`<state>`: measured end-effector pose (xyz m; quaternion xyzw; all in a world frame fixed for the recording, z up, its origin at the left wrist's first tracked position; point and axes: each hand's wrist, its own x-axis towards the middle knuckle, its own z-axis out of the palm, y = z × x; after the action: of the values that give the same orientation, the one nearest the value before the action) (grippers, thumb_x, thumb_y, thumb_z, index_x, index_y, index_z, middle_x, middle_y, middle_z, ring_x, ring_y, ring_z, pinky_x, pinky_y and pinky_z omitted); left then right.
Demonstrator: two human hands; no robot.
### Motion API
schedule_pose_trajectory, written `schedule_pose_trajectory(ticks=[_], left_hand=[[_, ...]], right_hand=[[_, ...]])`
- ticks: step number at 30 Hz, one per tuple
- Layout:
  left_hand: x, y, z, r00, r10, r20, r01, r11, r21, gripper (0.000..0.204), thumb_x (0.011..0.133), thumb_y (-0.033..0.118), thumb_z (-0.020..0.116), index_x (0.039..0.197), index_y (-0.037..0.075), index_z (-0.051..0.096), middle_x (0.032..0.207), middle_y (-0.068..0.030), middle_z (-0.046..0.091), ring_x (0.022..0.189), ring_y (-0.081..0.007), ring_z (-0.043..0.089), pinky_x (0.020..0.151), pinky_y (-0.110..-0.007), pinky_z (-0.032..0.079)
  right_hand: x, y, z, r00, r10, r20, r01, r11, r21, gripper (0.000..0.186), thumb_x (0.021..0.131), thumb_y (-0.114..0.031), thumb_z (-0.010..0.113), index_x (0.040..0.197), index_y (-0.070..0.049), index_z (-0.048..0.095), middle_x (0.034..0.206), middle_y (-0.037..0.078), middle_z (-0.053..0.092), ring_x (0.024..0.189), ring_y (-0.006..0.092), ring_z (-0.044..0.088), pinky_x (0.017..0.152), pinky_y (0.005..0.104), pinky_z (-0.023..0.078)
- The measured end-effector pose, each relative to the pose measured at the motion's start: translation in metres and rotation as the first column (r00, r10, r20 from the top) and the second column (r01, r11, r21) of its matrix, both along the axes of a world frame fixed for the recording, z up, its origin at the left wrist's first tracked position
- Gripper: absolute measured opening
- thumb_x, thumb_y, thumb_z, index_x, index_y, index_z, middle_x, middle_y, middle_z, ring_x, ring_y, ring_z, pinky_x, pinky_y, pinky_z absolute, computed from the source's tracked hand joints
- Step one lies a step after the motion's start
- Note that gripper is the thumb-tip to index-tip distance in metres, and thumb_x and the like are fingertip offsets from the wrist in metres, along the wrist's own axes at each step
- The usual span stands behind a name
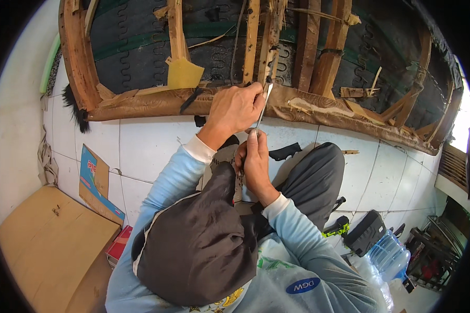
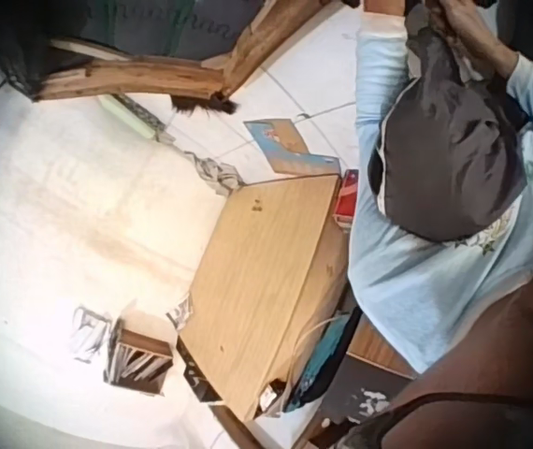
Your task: The person retrieves pliers and a screwdriver from a wall-mounted tool rack and sits on the floor to work on an overturned wooden furniture frame. They use the screwdriver to pry and remove staples and fabric from the wooden frame, occasionally using the pliers to assist in pulling out the fasteners.
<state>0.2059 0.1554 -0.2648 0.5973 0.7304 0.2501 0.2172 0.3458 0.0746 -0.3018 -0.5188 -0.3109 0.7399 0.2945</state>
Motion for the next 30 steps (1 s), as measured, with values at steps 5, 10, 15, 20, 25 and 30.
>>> schedule_pose_trajectory(ticks=[5,10,15,20,25,30], left_hand=[[0.000,-0.001,0.001,0.999,0.035,-0.002,-0.035,0.999,-0.002,0.030,0.104,0.034,0.060,0.092,0.008,0.066,0.076,-0.0220,0.070,0.075,-0.0486,0.069,0.067,-0.058,0.051],[0.001,-0.003,0.003,0.998,0.055,0.005,-0.055,0.998,-0.021,0.031,0.104,0.035,0.060,0.091,0.008,0.067,0.074,-0.0214,0.069,0.074,-0.0485,0.068,0.066,-0.057,0.052],[0.000,0.028,0.066,0.993,0.075,-0.096,-0.089,0.985,-0.148,0.033,0.106,0.042,0.061,0.097,0.013,0.074,0.095,-0.0172,0.077,0.092,-0.0380,0.074,0.075,-0.051,0.056],[-0.033,0.082,0.026,0.692,-0.052,-0.720,0.395,0.862,0.317,0.038,0.108,0.048,0.058,0.141,0.031,0.069,0.161,-0.0002,0.051,0.154,-0.0286,0.037,0.119,-0.058,0.035],[-0.037,0.089,0.016,0.681,-0.125,-0.722,0.427,0.869,0.252,0.044,0.107,0.044,0.060,0.149,0.032,0.065,0.165,0.0042,0.050,0.162,-0.0302,0.026,0.129,-0.066,0.020],[-0.030,0.095,0.018,0.532,-0.134,-0.836,0.359,0.930,0.080,0.037,0.103,0.035,0.067,0.139,0.024,0.072,0.158,0.0025,0.058,0.163,-0.0315,0.024,0.128,-0.069,0.021]], right_hand=[[0.017,0.011,-0.021,0.871,-0.061,-0.487,-0.144,0.917,-0.372,0.045,0.115,-0.056,0.044,0.107,-0.013,0.056,0.072,0.000,0.047,0.052,0.0128,0.046,0.045,0.0325,0.038],[0.008,0.002,-0.038,0.999,0.006,0.033,-0.005,1.000,-0.022,0.050,0.115,-0.057,0.045,0.095,-0.012,0.057,0.072,-0.002,0.050,0.060,0.0108,0.048,0.054,0.0289,0.040],[0.011,0.003,-0.046,0.985,-0.049,0.168,0.027,0.991,0.129,0.055,0.115,-0.055,0.044,0.087,-0.010,0.056,0.074,-0.002,0.051,0.063,0.0079,0.048,0.057,0.0276,0.040],[-0.002,0.002,-0.059,0.990,-0.117,0.083,0.099,0.975,0.200,0.057,0.117,-0.050,0.042,0.080,-0.008,0.053,0.067,0.000,0.047,0.055,0.0100,0.041,0.050,0.0293,0.036],[0.002,0.011,-0.052,0.960,-0.087,-0.265,0.060,0.992,-0.107,0.066,0.114,-0.059,0.038,0.073,-0.009,0.049,0.056,0.000,0.041,0.042,0.0132,0.040,0.040,0.0309,0.035],[0.001,0.029,-0.083,0.950,-0.030,-0.310,0.017,0.999,-0.046,0.072,0.109,-0.073,0.035,0.070,-0.013,0.044,0.052,0.000,0.034,0.040,0.0155,0.035,0.041,0.0326,0.032]])
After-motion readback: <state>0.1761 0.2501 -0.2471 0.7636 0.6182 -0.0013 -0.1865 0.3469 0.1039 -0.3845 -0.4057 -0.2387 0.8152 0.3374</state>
